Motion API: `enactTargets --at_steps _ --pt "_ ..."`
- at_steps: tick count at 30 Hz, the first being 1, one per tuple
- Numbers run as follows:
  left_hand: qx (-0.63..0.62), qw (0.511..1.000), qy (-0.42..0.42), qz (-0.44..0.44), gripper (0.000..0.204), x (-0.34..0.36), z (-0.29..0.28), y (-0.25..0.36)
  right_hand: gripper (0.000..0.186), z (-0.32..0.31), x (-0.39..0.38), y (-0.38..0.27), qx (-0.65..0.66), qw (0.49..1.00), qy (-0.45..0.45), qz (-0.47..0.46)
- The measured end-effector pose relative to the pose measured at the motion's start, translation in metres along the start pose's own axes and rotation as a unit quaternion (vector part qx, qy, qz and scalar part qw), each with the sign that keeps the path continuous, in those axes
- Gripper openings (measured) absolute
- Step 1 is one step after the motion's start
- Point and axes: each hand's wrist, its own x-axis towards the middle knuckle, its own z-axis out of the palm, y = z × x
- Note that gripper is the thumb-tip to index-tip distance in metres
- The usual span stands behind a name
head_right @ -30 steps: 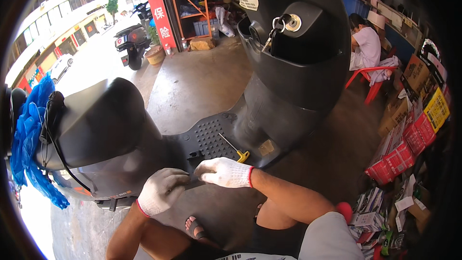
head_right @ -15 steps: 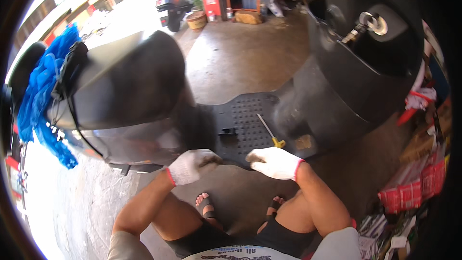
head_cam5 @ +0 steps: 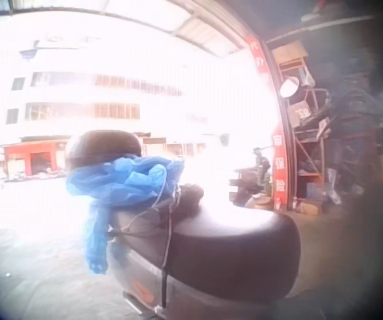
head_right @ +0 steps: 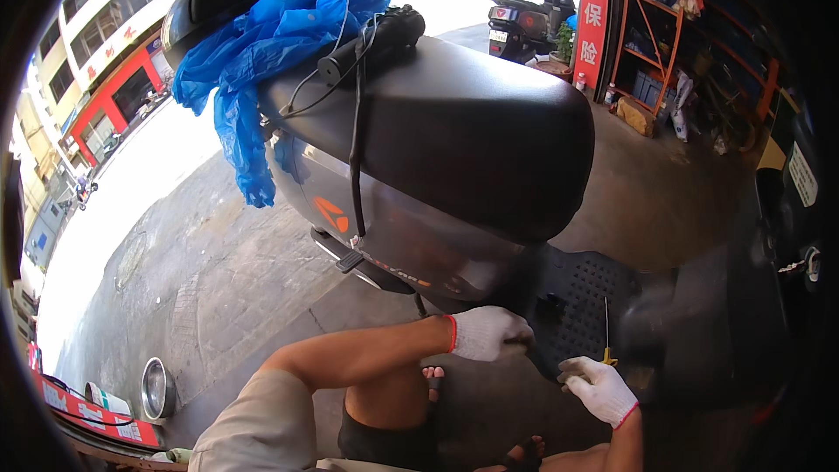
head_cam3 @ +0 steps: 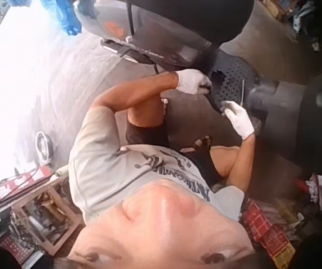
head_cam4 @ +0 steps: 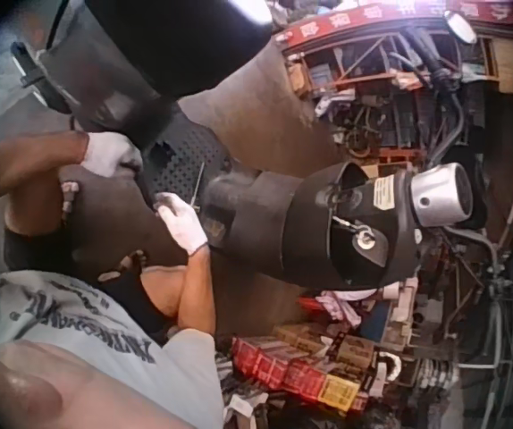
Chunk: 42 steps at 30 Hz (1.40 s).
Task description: The person puts on gloves and uses a screwdriver to remove screws from the front panel of a scooter. They place a blue plastic bag on the seat, then continue unscrewing and removing the front cover to access the internal components.
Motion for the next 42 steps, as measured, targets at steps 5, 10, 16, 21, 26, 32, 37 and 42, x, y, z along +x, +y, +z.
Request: enactTargets --at_steps 5,10,16,21,26,32,37,42 --pt "-0.002 1.0 0.018 0.003 0.021 0.0011 0.0028 -0.0031 0.03 0.0 0.0021 0.0041 0.013 1.0 -0.004 0.001" --pt "0.004 1.0 0.019 -0.007 0.02 0.0022 0.0017 -0.0007 0.03 0.0001 0.0021 0.0048 0.012 1.0 -0.005 0.003" --pt "-0.006 1.0 0.023 -0.01 0.02 0.0035 0.0061 -0.0051 0.03 0.0002 0.0011 0.0068 0.018 1.0 0.001 0.0" --pt "-0.005 1.0 0.016 -0.01 0.02 0.0028 0.0054 -0.0048 0.031 -0.0003 0.0012 0.0088 0.008 1.0 0.003 -0.007" --pt "-0.009 1.0 0.018 -0.007 0.021 0.0025 0.0052 -0.0036 0.032 0.0001 -0.0003 0.0086 0.002 1.0 0.003 -0.003" --pt "-0.001 1.0 0.011 -0.015 0.021 0.0032 0.0052 -0.0018 0.031 0.0022 -0.0012 0.0066 -0.007 1.0 -0.004 0.001" --pt "0.008 1.0 0.006 -0.009 0.022 0.0038 0.0042 -0.0003 0.031 0.0038 -0.0028 0.0101 -0.01 1.0 -0.002 0.001" --pt "0.014 1.0 -0.012 -0.005 0.023 -0.0006 0.0011 0.0001 0.031 0.0084 -0.0031 0.0016 -0.048 0.999 -0.003 0.002"
